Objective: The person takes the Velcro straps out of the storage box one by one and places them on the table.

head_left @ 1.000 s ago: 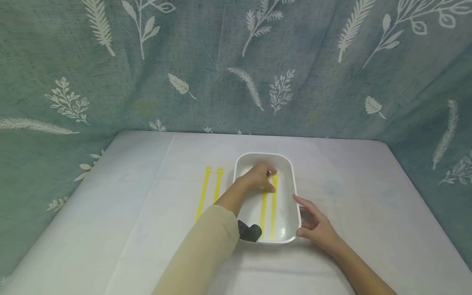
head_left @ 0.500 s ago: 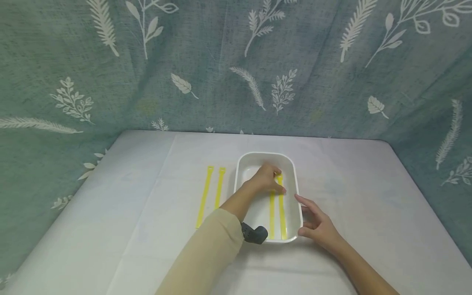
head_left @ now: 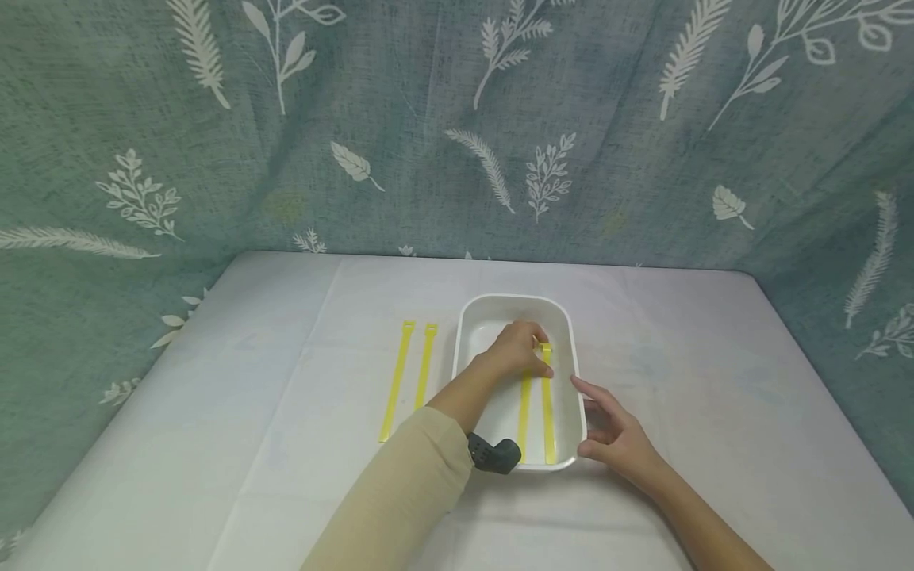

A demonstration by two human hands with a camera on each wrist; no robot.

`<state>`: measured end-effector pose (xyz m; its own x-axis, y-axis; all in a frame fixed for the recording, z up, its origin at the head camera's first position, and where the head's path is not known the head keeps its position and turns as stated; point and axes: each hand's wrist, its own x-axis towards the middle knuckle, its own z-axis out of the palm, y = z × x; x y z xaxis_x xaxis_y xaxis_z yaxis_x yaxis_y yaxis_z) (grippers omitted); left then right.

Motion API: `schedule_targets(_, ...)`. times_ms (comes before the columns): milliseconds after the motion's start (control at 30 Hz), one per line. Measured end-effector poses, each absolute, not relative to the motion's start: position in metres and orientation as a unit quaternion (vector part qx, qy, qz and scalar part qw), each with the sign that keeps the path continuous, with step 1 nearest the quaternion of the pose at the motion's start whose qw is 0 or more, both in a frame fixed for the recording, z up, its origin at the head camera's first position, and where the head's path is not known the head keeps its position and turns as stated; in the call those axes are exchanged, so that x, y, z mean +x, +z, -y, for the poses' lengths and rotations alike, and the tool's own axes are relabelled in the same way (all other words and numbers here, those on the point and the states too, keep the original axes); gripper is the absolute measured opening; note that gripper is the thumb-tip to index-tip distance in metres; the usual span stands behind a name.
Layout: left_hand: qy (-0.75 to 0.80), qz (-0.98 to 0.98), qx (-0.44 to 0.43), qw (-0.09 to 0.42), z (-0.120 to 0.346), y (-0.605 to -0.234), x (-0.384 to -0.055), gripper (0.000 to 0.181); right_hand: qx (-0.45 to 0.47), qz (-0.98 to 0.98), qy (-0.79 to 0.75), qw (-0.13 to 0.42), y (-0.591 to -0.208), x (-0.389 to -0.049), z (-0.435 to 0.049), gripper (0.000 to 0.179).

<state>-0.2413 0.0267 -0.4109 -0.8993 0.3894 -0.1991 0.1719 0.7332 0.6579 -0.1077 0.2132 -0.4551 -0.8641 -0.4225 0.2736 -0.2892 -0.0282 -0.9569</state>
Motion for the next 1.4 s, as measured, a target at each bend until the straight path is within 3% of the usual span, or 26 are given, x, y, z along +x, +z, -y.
schedule_targets(167,0.358,-0.905,0.145,0.178,-0.027,-0.411,-0.241,0.047,-0.260,-0.693,-0.670,0.046,-0.455,-0.107,-0.213,0.077)
schedule_targets(633,0.441,-0.865,0.179,0.158,-0.028,-0.403,-0.243,0.037,-0.253,-0.696,-0.671,0.048,-0.454,-0.107,-0.213,0.077)
schedule_targets(867,0.565,-0.785,0.146,0.209,-0.030,-0.403,-0.244,0.045,-0.250,-0.698,-0.669,0.050,-0.454,-0.108,-0.213,0.077)
schedule_targets(1200,0.608,-0.746,0.158,0.220,-0.027,-0.395,-0.243,0.053,-0.264,-0.682,-0.680,0.048,-0.455,-0.109,-0.213,0.076)
schedule_targets(1400,0.620,-0.729,0.182,0.225,-0.027,-0.386,-0.240,0.048,-0.257,-0.693,-0.672,0.044,-0.457,-0.109,-0.212,0.077)
